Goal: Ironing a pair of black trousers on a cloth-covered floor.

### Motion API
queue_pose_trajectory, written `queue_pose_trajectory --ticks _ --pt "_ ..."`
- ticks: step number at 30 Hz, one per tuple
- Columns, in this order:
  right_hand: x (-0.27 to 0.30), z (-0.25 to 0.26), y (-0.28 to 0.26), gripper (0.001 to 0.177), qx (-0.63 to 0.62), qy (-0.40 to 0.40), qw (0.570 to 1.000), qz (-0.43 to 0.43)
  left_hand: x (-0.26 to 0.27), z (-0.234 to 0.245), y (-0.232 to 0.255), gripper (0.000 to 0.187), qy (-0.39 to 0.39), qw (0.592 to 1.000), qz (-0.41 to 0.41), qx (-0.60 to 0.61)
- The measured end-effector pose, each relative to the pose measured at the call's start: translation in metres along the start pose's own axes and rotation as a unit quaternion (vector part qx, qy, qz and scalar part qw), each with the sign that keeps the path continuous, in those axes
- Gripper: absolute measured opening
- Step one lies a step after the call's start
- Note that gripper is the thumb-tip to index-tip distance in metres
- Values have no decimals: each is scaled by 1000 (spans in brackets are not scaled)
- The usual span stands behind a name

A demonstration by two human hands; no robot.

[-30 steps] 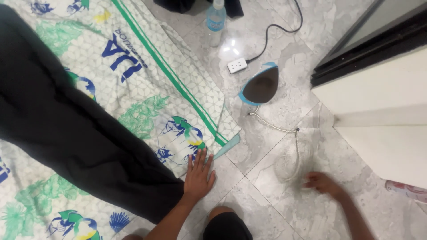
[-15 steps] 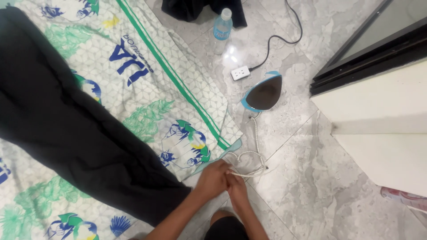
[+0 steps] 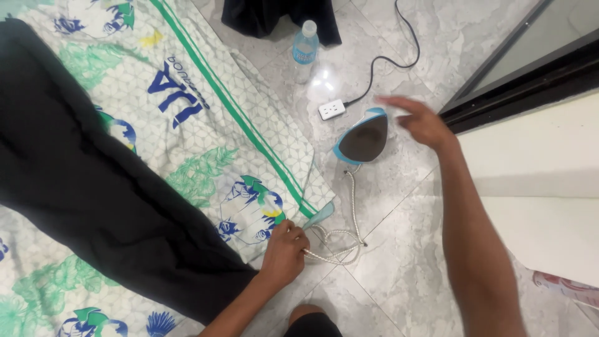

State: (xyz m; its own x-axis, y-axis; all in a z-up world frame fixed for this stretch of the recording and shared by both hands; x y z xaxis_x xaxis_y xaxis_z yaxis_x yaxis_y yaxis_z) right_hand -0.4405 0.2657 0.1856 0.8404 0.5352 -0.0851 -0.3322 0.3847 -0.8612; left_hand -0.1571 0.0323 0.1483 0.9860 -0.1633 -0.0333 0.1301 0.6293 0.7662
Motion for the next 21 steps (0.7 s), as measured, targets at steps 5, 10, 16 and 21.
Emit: queue_pose_trajectory --ticks 5,10,16,21 --pt "-1 -38 51 67 44 -120 984 -122 -2 -6 -17 19 -8 997 6 71" --pt "78 -31 64 71 173 -124 976 -32 -27 22 -5 20 61 996 -16 69" --pt "220 -11 82 81 208 48 953 -213 -63 32 -11 19 111 993 -29 1" --pt "289 13 18 79 335 287 878 -188 -91 30 10 17 128 988 -50 76"
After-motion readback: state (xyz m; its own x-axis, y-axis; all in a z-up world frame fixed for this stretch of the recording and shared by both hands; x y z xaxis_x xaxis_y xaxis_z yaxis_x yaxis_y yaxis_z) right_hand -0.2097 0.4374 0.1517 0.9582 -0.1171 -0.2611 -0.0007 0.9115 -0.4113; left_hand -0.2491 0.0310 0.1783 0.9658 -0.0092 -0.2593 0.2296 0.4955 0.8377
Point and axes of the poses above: each hand's wrist, its own x-axis away from the middle knuckle, its own z-axis out of the back of the hand, y = z × x, the point moved 10 cm from there along -x, towards the middle knuckle, and after that the axes turned 10 degrees about z, right-handed, at the moved point
